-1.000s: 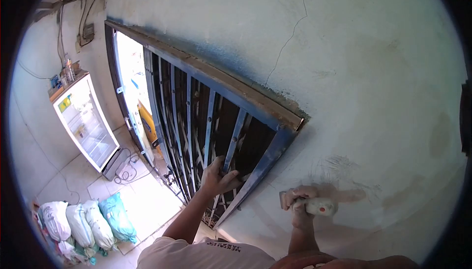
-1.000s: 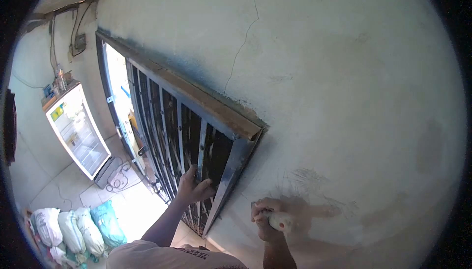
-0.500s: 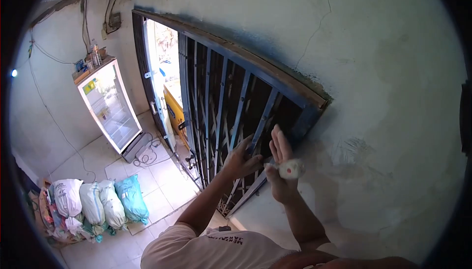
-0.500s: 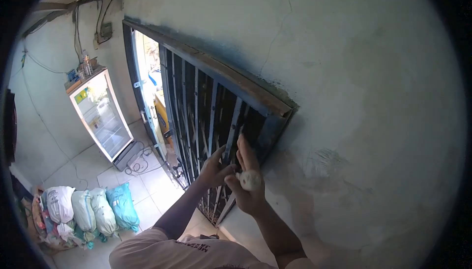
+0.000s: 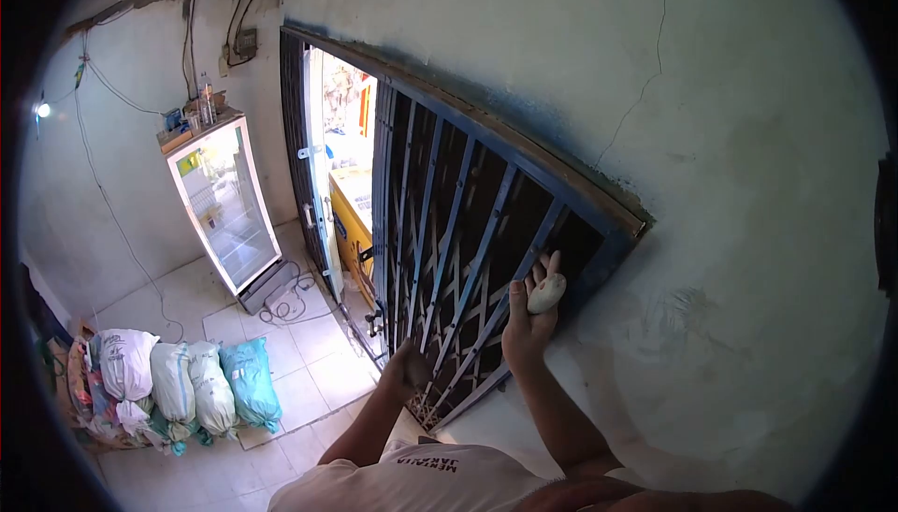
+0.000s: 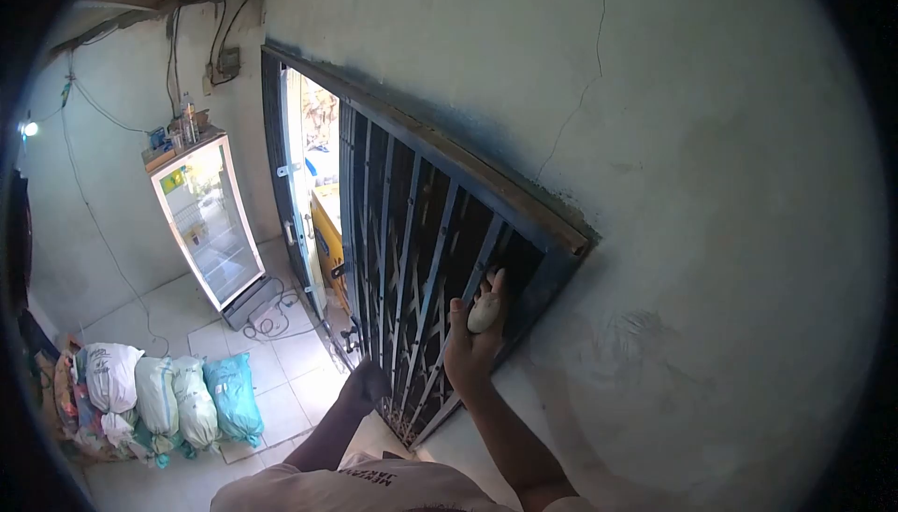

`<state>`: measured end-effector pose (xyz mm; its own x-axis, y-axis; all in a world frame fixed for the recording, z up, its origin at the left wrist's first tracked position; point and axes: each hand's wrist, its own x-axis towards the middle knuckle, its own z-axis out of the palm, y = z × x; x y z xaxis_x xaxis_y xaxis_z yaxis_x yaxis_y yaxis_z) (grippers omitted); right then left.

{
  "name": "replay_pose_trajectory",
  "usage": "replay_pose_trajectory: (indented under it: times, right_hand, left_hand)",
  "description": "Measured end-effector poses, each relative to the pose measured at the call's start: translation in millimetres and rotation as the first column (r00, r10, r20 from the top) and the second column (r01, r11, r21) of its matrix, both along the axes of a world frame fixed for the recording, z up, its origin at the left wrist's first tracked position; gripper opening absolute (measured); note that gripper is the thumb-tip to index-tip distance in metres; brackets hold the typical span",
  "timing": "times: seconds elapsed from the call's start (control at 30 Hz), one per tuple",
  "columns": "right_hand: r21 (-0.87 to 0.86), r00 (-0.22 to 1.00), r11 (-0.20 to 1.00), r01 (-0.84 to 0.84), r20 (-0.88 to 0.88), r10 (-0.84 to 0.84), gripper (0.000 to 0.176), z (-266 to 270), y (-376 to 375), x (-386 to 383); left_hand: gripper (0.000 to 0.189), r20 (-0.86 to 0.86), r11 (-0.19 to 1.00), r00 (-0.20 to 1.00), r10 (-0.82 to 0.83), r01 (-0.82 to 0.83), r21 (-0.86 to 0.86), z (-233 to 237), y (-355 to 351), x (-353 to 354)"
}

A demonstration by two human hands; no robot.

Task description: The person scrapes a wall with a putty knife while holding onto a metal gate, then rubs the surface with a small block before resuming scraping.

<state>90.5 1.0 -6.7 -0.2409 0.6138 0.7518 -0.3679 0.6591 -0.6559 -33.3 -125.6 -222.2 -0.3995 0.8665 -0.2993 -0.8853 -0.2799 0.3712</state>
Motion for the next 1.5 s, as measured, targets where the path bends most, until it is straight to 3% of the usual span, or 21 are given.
replay_pose_trajectory:
  times: [0.07,0.17,0.2,0.23,0.3,0.37,0.43,0.5,0.57,0.6,0.63,0.7,0.77,0.83,0.9,0.97,1.03,1.1,1.2,1.3,1.5]
  right_hand:
    - [-0.044,0.999,0.999,0.012,0.045,-0.01,0.056,-10,2,-4]
    - [-0.047,0.998,0.999,0.028,0.051,-0.026,0.051,-10,-1,-7]
    - [-0.065,0.999,0.998,0.012,0.038,-0.01,0.05,-6,-3,-5]
    - [-0.084,1.0,0.996,-0.003,0.023,0.005,0.048,-3,-4,-4]
    - [-0.107,0.997,0.994,-0.02,0.074,0.028,0.048,-10,8,-2]
    - [-0.122,0.995,0.991,-0.051,0.083,0.061,0.048,-13,11,-1]
    - [-0.127,0.994,0.988,-0.092,0.044,0.098,0.048,-12,10,-1]
    - [-0.093,0.997,0.995,-0.044,0.057,0.049,0.047,-16,12,-2]
    - [-0.077,0.997,0.997,-0.021,0.073,0.026,0.047,-17,13,-2]
    - [-0.075,0.996,0.997,-0.024,0.087,0.031,0.048,-16,13,-1]
    - [-0.073,0.994,0.997,-0.026,0.105,0.034,0.048,-16,13,0]
    - [-0.076,0.99,0.997,-0.012,0.137,0.022,0.05,-16,13,0]
    - [-0.077,0.989,0.997,-0.005,0.148,0.017,0.05,-16,14,2]
    - [-0.077,0.991,0.997,-0.012,0.131,0.022,0.051,-17,13,1]
    - [-0.029,0.995,0.999,-0.021,0.099,0.023,0.051,-24,19,-2]
    - [0.006,0.994,1.0,-0.016,0.105,0.016,0.051,-29,22,-2]
    - [0.024,0.991,1.0,0.008,0.136,-0.011,0.052,-31,24,0]
    - [0.012,0.99,1.0,-0.014,0.139,0.012,0.052,-21,17,2]
    - [0.04,0.991,0.999,-0.01,0.135,0.004,0.052,-20,15,3]
    - [0.057,0.987,0.998,0.024,0.155,-0.032,0.052,-26,19,2]
    - [0.104,0.981,0.992,0.072,0.171,-0.089,0.052,-24,19,0]
  left_hand:
    - [0.022,0.033,0.998,0.998,0.044,-0.043,-0.039,-36,-1,-17]
    - [0.02,-0.02,0.984,0.992,0.127,-0.123,0.129,9,-10,-30]
    - [0.02,-0.08,0.961,0.99,0.118,-0.093,0.261,21,-12,-40]
    - [0.019,-0.143,0.949,0.982,0.123,-0.074,0.307,43,-12,-49]
    - [0.022,-0.231,0.955,0.944,0.237,-0.183,0.234,90,-9,-66]
    - [0.025,-0.39,0.905,0.864,0.319,-0.155,0.397,134,-6,-90]
    - [0.023,-0.445,0.87,0.754,0.483,-0.358,0.339,210,-7,-84]
    - [0.022,-0.501,0.812,0.64,0.583,-0.431,0.394,264,1,-85]
    - [0.022,-0.714,0.747,0.288,0.637,-0.461,0.48,307,18,-90]
    - [0.023,-0.741,0.68,0.077,0.667,-0.467,0.565,335,26,-83]
    - [0.024,-0.729,0.613,-0.135,0.671,-0.452,0.648,363,36,-73]
    - [0.022,-0.611,0.498,-0.44,0.658,-0.354,0.791,411,61,-68]
    - [0.018,-0.532,0.499,-0.286,0.797,-0.185,0.847,461,85,-42]
    - [0.019,-0.178,0.224,-0.558,0.811,0.015,0.975,514,125,-33]
    - [0.018,-0.11,0.142,-0.637,0.763,-0.002,0.99,559,147,-2]
    - [0.022,0.054,0.017,-0.708,0.704,0.093,0.996,590,175,33]
    - [0.027,0.005,0.187,-0.62,0.785,0.245,0.951,600,195,76]
    - [0.045,0.009,0.372,-0.788,0.616,0.3,0.878,583,179,120]
    - [0.06,0.155,0.162,-0.698,0.699,0.366,0.916,550,188,147]
    - [0.071,0.161,0.229,-0.589,0.792,0.531,0.816,554,197,132]
    - [0.07,0.274,0.192,-0.652,0.707,0.55,0.813,594,210,85]
